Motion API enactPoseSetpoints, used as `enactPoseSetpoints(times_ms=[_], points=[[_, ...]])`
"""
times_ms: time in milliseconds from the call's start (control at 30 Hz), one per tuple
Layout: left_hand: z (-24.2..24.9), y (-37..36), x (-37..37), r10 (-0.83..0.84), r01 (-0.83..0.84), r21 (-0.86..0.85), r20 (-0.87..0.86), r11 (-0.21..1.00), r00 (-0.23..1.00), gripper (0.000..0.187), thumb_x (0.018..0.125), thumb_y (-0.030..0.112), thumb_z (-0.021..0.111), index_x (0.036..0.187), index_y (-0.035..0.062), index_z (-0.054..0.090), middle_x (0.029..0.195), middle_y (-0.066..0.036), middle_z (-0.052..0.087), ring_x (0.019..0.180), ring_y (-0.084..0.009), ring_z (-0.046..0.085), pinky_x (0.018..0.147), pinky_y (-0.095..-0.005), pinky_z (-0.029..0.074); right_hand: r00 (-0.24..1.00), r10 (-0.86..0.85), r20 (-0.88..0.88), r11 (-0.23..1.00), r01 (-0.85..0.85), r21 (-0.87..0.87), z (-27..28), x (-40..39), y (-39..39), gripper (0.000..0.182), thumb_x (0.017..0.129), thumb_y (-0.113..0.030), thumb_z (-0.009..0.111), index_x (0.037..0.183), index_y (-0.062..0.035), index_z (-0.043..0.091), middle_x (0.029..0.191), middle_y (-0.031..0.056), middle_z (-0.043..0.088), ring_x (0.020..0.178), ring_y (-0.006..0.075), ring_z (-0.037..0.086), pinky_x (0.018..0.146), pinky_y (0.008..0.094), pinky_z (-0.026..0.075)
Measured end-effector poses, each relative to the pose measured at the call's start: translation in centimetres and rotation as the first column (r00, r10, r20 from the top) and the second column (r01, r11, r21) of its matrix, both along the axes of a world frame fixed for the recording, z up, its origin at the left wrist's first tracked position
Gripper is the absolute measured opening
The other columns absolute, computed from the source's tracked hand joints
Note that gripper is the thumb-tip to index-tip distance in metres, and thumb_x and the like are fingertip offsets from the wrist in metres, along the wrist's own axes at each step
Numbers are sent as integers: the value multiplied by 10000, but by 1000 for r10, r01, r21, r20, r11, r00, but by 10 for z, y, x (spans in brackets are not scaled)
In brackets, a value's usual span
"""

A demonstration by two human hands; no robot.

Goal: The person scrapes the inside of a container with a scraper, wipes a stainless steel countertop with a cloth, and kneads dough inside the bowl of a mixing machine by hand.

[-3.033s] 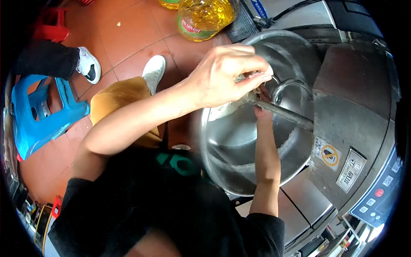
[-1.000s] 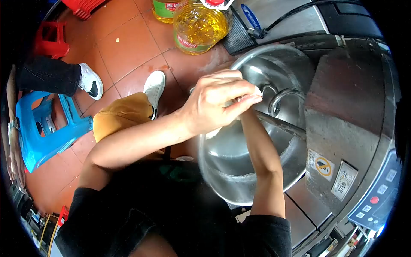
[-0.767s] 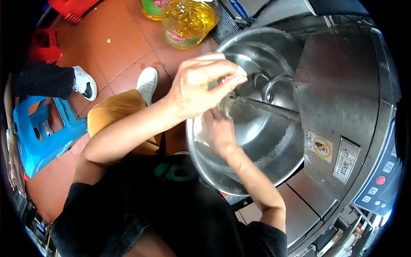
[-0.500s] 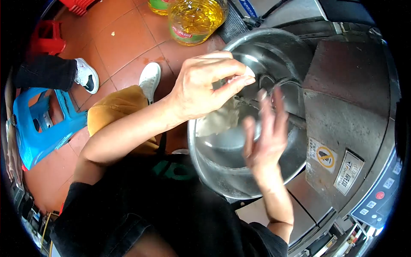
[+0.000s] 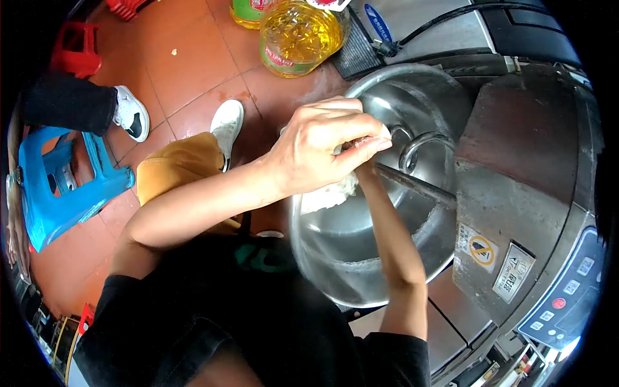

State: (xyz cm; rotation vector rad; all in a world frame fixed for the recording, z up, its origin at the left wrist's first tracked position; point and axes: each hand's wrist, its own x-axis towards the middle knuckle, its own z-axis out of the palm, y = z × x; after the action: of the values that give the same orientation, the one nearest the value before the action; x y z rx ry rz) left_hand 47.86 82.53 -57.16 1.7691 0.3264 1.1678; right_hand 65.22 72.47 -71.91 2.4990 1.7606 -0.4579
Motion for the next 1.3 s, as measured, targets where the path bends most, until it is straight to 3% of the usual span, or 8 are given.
enactPoseSetpoints(times_ms=[300, 867, 967, 1033, 1100, 1167, 1233, 1300], points=[[1, -3, -1, -3, 2, -59, -14, 998, 1000, 88, 778, 69, 708, 784, 11, 642, 712, -77, 638, 628, -207, 595, 575, -303, 465, 990, 115, 81, 926, -78, -370, 25, 56, 39, 326, 870, -191, 524, 1140, -17, 580, 1175, 194, 592, 1174, 311, 526, 929, 437, 437], [3, -6, -2, 7, -18, -139, -77, 990, 997, 83, 781, 55, 707, 833, 0, 673, 716, -80, 633, 620, -161, 588, 573, -275, 477, 990, -87, -113, 980, 106, 167, -9, -41, -33, 291, 893, -130, 464, 1161, -56, 552, 1129, 212, 600, 1062, 325, 587, 847, 415, 486], [0, -6, -3, -25, 7, -160, -107, 987, 994, 83, 782, 61, 706, 836, 4, 677, 719, -82, 633, 612, -157, 579, 568, -273, 468, 982, -78, -173, 996, 70, -53, 26, -66, -52, 289, 897, -119, 454, 1165, -63, 547, 1121, 215, 602, 1042, 327, 598, 833, 411, 494], [0, -8, -2, -18, 5, -110, -117, 994, 993, 87, 781, 71, 709, 829, 7, 673, 712, -80, 628, 614, -163, 580, 568, -279, 467, 945, -256, -201, 845, 118, -522, 68, -73, -45, 379, 873, -43, 456, 1248, -68, 502, 1198, 225, 569, 1092, 331, 574, 882, 405, 481], [0, -6, -1, -2, -5, -68, -95, 998, 996, 92, 780, 80, 711, 822, 9, 668, 705, -77, 623, 619, -169, 583, 568, -286, 467, 940, 112, 324, 994, -102, -46, 71, -78, -88, 490, 811, 39, 489, 1290, -67, 480, 1200, 217, 577, 1106, 323, 571, 911, 390, 474], [0, -8, -3, 12, -15, -40, -68, 999, 998, 98, 781, 90, 711, 813, 11, 662, 697, -72, 617, 626, -177, 588, 571, -294, 468, 997, -78, 20, 926, 65, 373, 108, -52, -90, 499, 754, 97, 502, 1224, -66, 545, 1078, 194, 642, 1046, 349, 603, 905, 414, 486], [-2, -9, -8, 15, -19, -44, -97, 999, 995, 93, 781, 87, 708, 809, 13, 659, 695, -71, 616, 633, -182, 593, 576, -298, 470, 966, -248, -70, 937, 258, 237, 84, -21, -129, 381, 780, 67, 508, 1126, -53, 613, 1030, 169, 660, 1007, 311, 627, 873, 410, 505], [0, -7, -4, 9, -11, -25, -97, 1000, 995, 89, 781, 85, 704, 804, 14, 655, 693, -71, 616, 639, -187, 597, 581, -303, 471, 531, -679, -508, 687, 703, -183, 32, -1, -147, 293, 797, 27, 531, 1065, -30, 634, 969, 152, 673, 960, 283, 644, 839, 385, 518]])
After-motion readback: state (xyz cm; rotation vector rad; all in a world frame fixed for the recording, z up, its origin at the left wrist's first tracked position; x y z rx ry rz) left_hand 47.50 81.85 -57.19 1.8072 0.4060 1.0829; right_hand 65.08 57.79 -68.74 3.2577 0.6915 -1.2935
